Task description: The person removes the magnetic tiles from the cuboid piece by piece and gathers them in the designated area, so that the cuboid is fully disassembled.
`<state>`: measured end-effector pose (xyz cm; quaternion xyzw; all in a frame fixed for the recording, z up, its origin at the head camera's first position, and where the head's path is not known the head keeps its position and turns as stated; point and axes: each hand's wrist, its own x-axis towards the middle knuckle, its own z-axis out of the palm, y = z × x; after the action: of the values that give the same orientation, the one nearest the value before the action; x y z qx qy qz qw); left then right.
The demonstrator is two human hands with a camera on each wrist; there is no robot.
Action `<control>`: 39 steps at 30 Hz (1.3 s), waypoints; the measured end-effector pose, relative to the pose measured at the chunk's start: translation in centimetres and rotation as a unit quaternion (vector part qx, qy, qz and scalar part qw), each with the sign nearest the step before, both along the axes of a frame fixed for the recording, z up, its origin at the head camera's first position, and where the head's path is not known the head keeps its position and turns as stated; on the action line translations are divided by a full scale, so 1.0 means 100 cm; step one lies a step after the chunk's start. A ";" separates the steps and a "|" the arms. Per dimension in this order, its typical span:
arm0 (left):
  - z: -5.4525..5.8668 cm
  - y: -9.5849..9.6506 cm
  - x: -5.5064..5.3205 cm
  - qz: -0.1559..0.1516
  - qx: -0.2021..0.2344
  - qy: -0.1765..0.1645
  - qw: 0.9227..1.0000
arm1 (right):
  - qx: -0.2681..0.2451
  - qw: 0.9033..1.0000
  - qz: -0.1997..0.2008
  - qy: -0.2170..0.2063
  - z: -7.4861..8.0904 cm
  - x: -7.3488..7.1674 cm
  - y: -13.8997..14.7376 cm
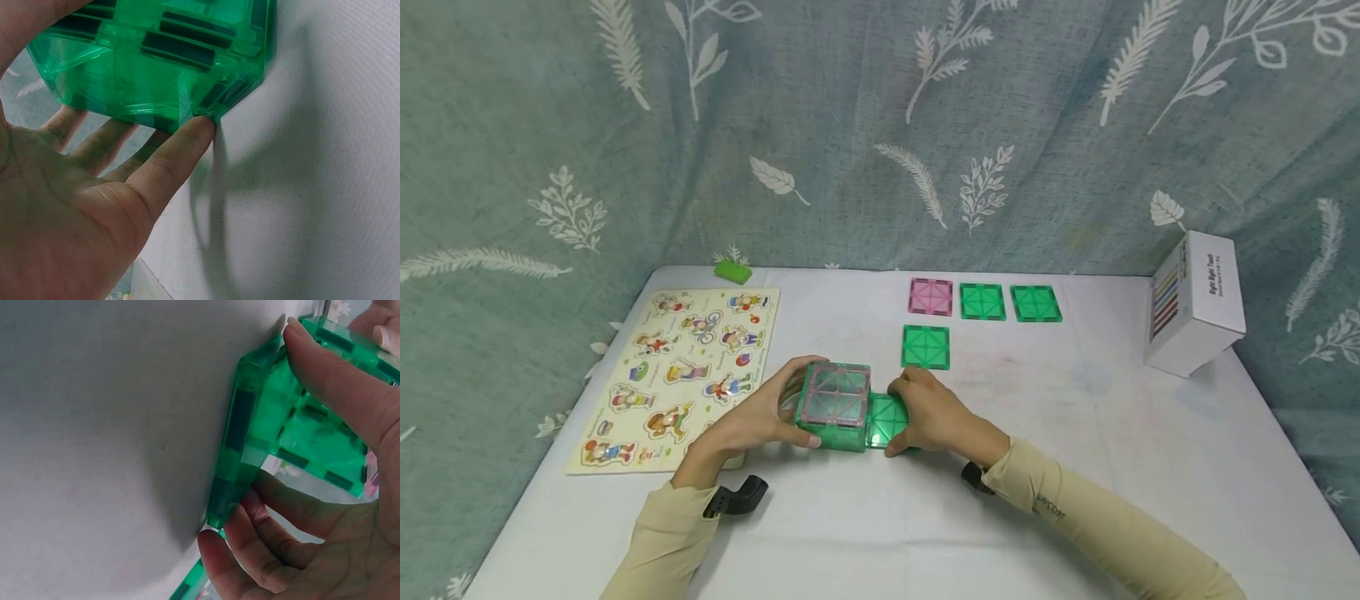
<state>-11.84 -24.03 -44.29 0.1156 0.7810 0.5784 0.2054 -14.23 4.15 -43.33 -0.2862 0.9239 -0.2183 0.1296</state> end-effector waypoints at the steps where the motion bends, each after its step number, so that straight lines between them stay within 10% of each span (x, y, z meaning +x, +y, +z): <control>1: 0.000 0.000 0.000 0.000 0.000 0.000 1.000 | -0.001 1.000 0.000 -0.001 0.000 0.000 0.000; 24: 0.000 0.000 0.000 -0.006 0.019 -0.006 1.000 | -0.026 0.999 -0.006 -0.020 -0.001 -0.002 0.001; 39: -0.002 -0.001 0.000 -0.005 0.013 -0.011 1.000 | -0.053 0.992 -0.032 -0.105 -0.004 -0.011 0.004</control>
<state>-11.85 -24.15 -44.53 0.1159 0.7707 0.5882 0.2156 -15.34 4.54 -43.72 -0.2379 0.9010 -0.3000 0.2038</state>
